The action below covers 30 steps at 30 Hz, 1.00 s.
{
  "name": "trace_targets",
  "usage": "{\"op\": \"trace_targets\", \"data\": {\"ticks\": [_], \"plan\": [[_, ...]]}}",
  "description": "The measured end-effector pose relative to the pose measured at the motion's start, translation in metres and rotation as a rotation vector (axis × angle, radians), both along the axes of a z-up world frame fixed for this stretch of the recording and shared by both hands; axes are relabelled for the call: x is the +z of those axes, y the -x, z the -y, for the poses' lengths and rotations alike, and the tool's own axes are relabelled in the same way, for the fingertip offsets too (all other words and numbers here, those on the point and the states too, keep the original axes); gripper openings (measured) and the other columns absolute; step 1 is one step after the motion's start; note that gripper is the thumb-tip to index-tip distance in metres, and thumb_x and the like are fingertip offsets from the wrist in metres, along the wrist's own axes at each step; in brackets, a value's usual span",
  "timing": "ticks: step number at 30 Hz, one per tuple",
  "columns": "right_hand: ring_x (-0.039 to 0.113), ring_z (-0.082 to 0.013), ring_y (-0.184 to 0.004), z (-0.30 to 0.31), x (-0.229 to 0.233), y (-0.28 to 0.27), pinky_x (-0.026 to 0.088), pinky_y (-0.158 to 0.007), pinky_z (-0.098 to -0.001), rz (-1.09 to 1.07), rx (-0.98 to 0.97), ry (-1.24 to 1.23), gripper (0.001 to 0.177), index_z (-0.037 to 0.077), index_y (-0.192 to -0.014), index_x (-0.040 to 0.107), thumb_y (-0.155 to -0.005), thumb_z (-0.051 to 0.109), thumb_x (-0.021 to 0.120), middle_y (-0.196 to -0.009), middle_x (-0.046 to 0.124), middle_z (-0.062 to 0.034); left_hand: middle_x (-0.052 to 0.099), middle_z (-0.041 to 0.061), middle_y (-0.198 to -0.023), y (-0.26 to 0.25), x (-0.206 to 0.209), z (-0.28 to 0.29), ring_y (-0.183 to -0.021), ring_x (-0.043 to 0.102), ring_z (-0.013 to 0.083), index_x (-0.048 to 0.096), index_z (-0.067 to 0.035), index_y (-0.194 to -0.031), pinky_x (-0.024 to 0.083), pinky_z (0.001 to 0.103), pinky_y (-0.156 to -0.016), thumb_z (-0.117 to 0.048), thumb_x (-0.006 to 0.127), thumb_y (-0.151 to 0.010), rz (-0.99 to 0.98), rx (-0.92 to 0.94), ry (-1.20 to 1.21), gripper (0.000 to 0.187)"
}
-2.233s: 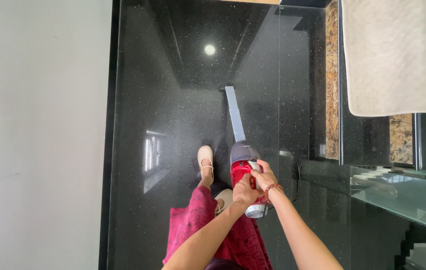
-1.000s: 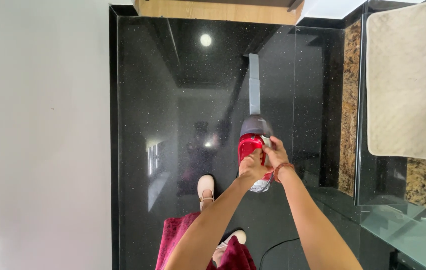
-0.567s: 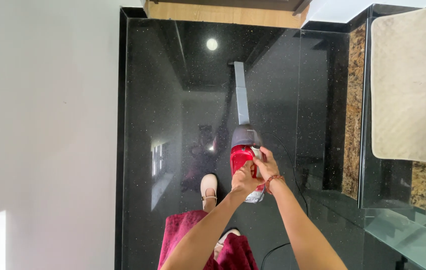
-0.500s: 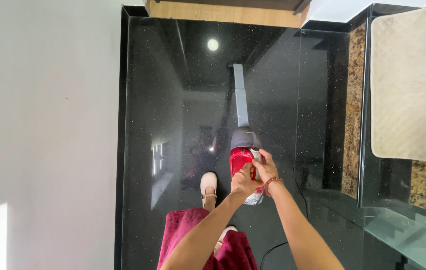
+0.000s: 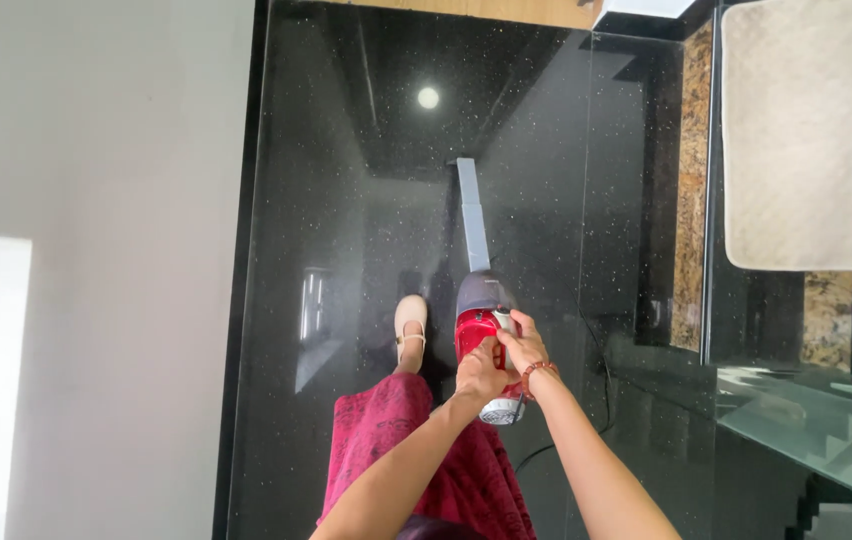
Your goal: Assemble the vacuum cleaner by attaching the extension tube and cleaning head.
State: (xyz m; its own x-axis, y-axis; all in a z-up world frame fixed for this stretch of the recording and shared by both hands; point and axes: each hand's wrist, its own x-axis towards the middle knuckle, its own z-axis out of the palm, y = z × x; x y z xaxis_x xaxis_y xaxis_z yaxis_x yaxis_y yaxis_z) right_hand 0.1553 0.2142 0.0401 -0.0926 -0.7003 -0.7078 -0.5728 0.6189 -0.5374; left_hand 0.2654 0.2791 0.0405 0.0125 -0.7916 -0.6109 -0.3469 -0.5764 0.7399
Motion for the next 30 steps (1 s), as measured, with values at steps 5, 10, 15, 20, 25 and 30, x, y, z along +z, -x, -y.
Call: {"op": "trace_targets", "data": {"ticks": [5,10,15,20,25,30], "plan": [[0.064,-0.0279,-0.126,-0.064,-0.009,0.025,0.051,-0.104,-0.0368,0.019,0.04,0.06,0.062,0.019,-0.146,0.05,-0.088,0.029,0.069,-0.14,0.063,-0.0123,0.076,0.003,-0.101,0.015,0.025,-0.062,-0.094,0.073,0.0196,0.061,-0.011,-0.122,0.056,0.034,-0.084,-0.029,0.087,-0.067,-0.012,0.03,-0.027,0.063],[0.063,-0.0282,-0.127,-0.105,0.016,0.029,0.05,-0.104,-0.0374,0.025,0.02,0.025,0.062,0.019,-0.146,0.051,-0.087,0.027,0.068,-0.142,0.063,-0.0121,0.075,0.002,-0.099,0.026,0.042,-0.106,-0.092,0.073,0.0196,0.062,-0.012,-0.121,0.056,0.034,-0.084,-0.028,0.086,-0.066,-0.038,0.069,-0.061,0.062],[0.062,-0.0286,-0.128,-0.111,0.014,0.019,0.049,-0.105,-0.0369,0.004,0.028,-0.005,0.062,0.02,-0.146,0.05,-0.087,0.025,0.068,-0.144,0.061,-0.0112,0.074,0.003,-0.095,0.015,0.053,-0.111,-0.091,0.072,0.022,0.063,-0.013,-0.118,0.055,0.037,-0.083,-0.029,0.086,-0.064,-0.016,0.099,-0.115,0.061],[0.062,-0.0284,-0.128,-0.079,-0.004,-0.006,0.05,-0.105,-0.0374,0.019,0.02,-0.003,0.061,0.019,-0.146,0.05,-0.088,0.022,0.068,-0.143,0.061,-0.0121,0.074,0.004,-0.095,-0.011,0.031,-0.083,-0.092,0.072,0.0239,0.062,-0.012,-0.118,0.055,0.038,-0.084,-0.032,0.086,-0.065,0.008,0.078,-0.092,0.062],[0.063,-0.027,-0.127,-0.023,-0.015,-0.048,0.051,-0.105,-0.0373,0.085,-0.026,0.006,0.06,0.017,-0.145,0.052,-0.088,0.019,0.069,-0.141,0.062,-0.0119,0.075,0.005,-0.101,-0.06,0.032,-0.024,-0.096,0.073,0.0241,0.061,-0.012,-0.123,0.056,0.038,-0.086,-0.034,0.084,-0.066,0.0,0.056,-0.092,0.065],[0.058,-0.0249,-0.13,0.054,0.007,-0.112,0.048,-0.106,-0.0365,0.017,-0.016,-0.014,0.057,0.02,-0.145,0.053,-0.089,0.02,0.068,-0.145,0.059,-0.0081,0.075,0.006,-0.112,-0.115,0.022,0.052,-0.106,0.073,0.0233,0.057,-0.014,-0.131,0.055,0.037,-0.092,-0.036,0.085,-0.068,0.008,0.006,-0.085,0.074]]}}
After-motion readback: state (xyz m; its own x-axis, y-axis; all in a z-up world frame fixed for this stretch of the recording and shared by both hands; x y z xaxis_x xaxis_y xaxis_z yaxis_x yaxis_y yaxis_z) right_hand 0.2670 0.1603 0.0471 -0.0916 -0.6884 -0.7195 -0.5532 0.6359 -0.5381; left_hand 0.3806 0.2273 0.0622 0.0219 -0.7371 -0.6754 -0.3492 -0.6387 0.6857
